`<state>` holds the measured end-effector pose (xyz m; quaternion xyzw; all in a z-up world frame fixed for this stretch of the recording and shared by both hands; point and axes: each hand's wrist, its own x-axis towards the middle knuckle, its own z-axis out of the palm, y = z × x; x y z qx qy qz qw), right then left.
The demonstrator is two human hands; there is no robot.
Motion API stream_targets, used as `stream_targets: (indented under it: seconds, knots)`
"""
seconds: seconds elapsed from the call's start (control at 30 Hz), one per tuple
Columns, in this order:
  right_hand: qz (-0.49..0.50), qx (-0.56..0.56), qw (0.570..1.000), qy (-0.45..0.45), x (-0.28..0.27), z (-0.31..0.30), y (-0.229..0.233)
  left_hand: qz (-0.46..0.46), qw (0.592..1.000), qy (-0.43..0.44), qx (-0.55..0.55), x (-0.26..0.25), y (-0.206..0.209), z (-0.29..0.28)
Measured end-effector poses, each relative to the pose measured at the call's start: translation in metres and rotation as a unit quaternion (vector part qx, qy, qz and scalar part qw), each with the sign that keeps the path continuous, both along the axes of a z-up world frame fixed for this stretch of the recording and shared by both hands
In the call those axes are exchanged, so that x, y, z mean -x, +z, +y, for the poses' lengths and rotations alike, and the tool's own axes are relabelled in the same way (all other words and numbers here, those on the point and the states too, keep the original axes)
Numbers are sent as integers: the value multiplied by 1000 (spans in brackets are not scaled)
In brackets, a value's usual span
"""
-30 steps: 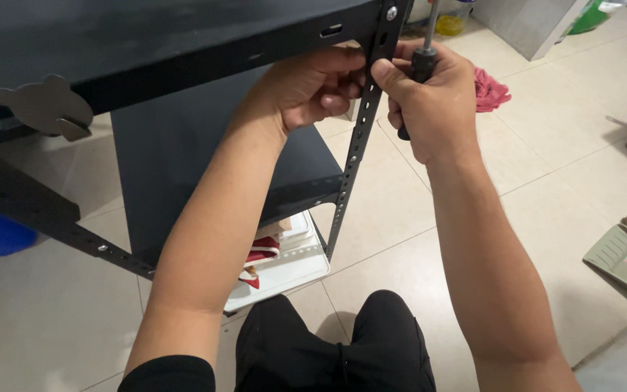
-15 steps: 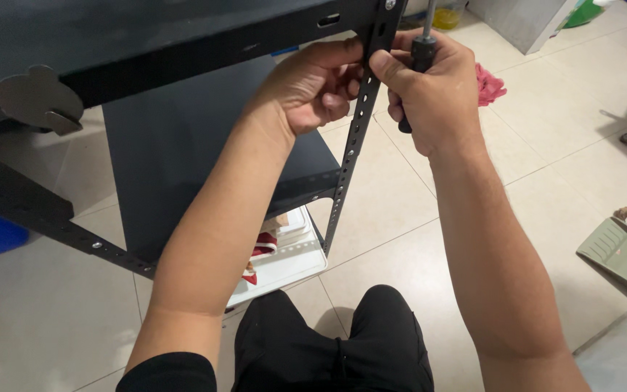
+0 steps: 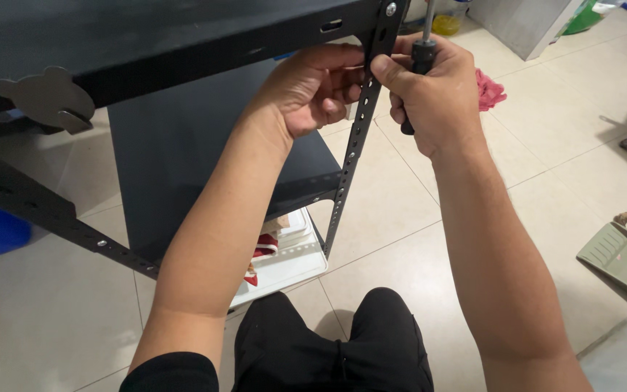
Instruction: The person assembles a metal shelving unit by inserting screws into the vertical uprights and tightening them with a screwdriver. They work on multiple connection points along the frame, securing the shelves to the uprights.
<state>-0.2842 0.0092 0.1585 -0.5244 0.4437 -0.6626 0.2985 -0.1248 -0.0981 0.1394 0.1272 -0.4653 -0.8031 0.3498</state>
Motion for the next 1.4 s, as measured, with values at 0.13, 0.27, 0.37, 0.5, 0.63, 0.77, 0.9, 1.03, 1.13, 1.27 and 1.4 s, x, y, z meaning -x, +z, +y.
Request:
stream_targets:
  seconds: [0.13, 0.27, 0.37, 0.5, 0.63, 0.77, 0.9, 1.03, 1.13, 1.27, 1.4]
  knots:
    - [-4, 2, 1000, -1, 0, -1, -2, -10, 1000, 5, 11, 3, 2, 0]
    - [-4, -8, 1000, -22, -1, -2, 1, -19, 1000, 17, 7, 2, 3, 5]
    - [-22, -16, 1000, -9, 0, -1, 0, -32, 999, 26, 14, 4, 1, 6]
    - [-13, -16, 1000, -3, -1, 0, 1, -26, 1000, 4, 6, 5, -1, 2]
    - [-7, -28, 999, -18, -1, 0, 2, 15, 997, -54, 46, -1, -3, -4]
    - [-18, -25, 999, -19, -2, 0, 2, 15, 999, -35, 4, 2, -9, -5]
    - [-15, -30, 999, -28, -4, 2, 2, 17, 999, -34, -2, 5, -9, -8]
    - [-9, -44, 998, -40, -5, 3, 7, -18, 999, -32, 23, 3, -4, -14]
    - [-15, -52, 998, -40, -6, 4, 9, -63, 997, -6, 41, 5, -3, -18]
    - [-35, -40, 998, -32, -5, 2, 7, -92, 995, -15, 42, 10, -4, -25]
    - [-38, -14, 999, -28, -5, 0, 2, -33, 998, -48, 24, 0, -7, -24]
